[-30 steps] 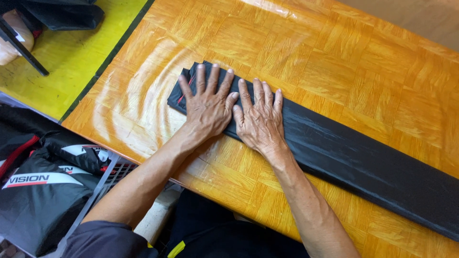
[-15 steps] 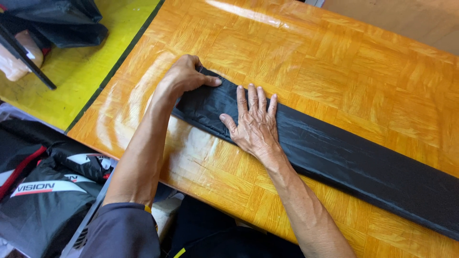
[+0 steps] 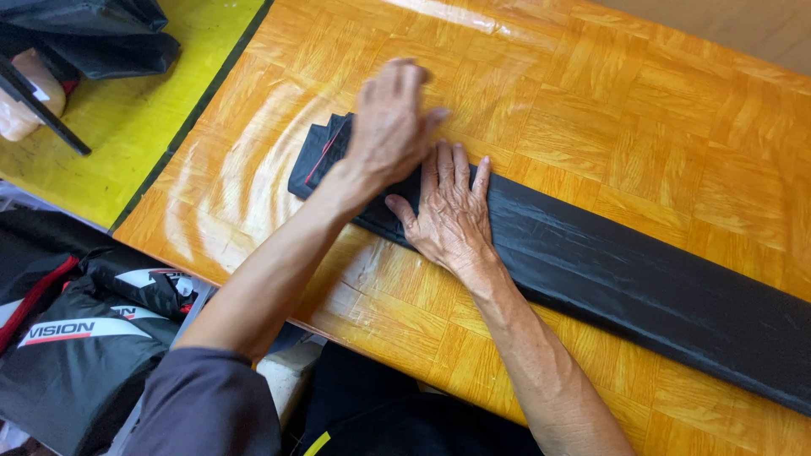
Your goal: The person folds a large black fabric item on a wooden table, smoothing it out and folding it into a compact rectangular shape. They then place the folded item into a black drawstring bag labeled 'VISION' and pull the red drawstrings to close it.
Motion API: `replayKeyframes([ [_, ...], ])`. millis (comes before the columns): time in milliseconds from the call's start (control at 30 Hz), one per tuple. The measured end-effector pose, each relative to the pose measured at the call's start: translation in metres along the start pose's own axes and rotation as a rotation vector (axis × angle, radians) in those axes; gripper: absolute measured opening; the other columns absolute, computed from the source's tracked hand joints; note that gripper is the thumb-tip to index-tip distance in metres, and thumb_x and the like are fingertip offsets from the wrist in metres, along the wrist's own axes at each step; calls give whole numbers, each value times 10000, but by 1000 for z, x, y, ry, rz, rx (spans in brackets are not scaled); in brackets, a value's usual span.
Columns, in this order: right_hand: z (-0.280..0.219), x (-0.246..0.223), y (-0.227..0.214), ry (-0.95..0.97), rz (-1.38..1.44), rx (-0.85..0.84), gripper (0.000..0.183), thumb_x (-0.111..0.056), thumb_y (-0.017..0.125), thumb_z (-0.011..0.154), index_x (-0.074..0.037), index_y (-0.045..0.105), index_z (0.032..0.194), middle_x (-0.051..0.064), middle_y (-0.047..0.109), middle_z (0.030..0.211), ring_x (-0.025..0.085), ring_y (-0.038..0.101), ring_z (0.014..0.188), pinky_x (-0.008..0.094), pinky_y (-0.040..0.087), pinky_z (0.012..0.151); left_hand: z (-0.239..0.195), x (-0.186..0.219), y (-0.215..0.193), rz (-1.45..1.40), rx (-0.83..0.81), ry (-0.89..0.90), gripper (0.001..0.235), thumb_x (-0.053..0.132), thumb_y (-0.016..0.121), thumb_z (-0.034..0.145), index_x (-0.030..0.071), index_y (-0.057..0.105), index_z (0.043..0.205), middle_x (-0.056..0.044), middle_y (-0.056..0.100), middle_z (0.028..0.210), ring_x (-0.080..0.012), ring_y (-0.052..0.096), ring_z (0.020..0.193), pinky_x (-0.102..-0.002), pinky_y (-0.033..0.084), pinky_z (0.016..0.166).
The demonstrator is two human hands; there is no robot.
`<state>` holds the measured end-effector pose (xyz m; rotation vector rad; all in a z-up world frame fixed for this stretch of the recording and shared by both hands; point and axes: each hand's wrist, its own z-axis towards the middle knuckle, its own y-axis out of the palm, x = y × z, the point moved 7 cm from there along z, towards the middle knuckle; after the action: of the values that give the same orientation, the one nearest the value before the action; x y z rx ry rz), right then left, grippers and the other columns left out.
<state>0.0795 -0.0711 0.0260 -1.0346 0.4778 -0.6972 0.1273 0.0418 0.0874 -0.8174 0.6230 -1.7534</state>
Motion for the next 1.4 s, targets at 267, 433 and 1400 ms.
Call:
replayKeyframes([
  [267, 1, -1, -1, 6, -3, -68, 897, -645, 472, 982, 83, 406, 1503, 269, 439, 1548, 413, 371, 1458, 678, 196, 1175, -7, -33, 71, -412, -395, -295, 571, 592, 315, 1017, 125, 491, 1293, -179, -64, 1676, -437, -199, 1517, -762, -52, 1158],
  [433, 4, -1, -6, 7, -43, -70, 891, -650, 471, 983, 57, 391, 1520, 242, 456, 1543, 402, 406, 1432, 669, 240, 1158, -4, -62, 72, -492, -276, -351, 614, 596, 367, 1004, 93, 496, 1331, -208, -35, 1673, -456, -161, 1528, -740, 10, 1179],
  [1400, 4, -2, -7, -6, -27, -82, 885, -654, 441, 1003, 36, 347, 1550, 233, 426, 1572, 409, 389, 1445, 667, 226, 1168, -57, -125, 20, -1027, -293, -1056, 112, 50, 755, 869, 116, 756, 959, -24, 702, 712, -98, 620, 561, -271, 487, 439],
])
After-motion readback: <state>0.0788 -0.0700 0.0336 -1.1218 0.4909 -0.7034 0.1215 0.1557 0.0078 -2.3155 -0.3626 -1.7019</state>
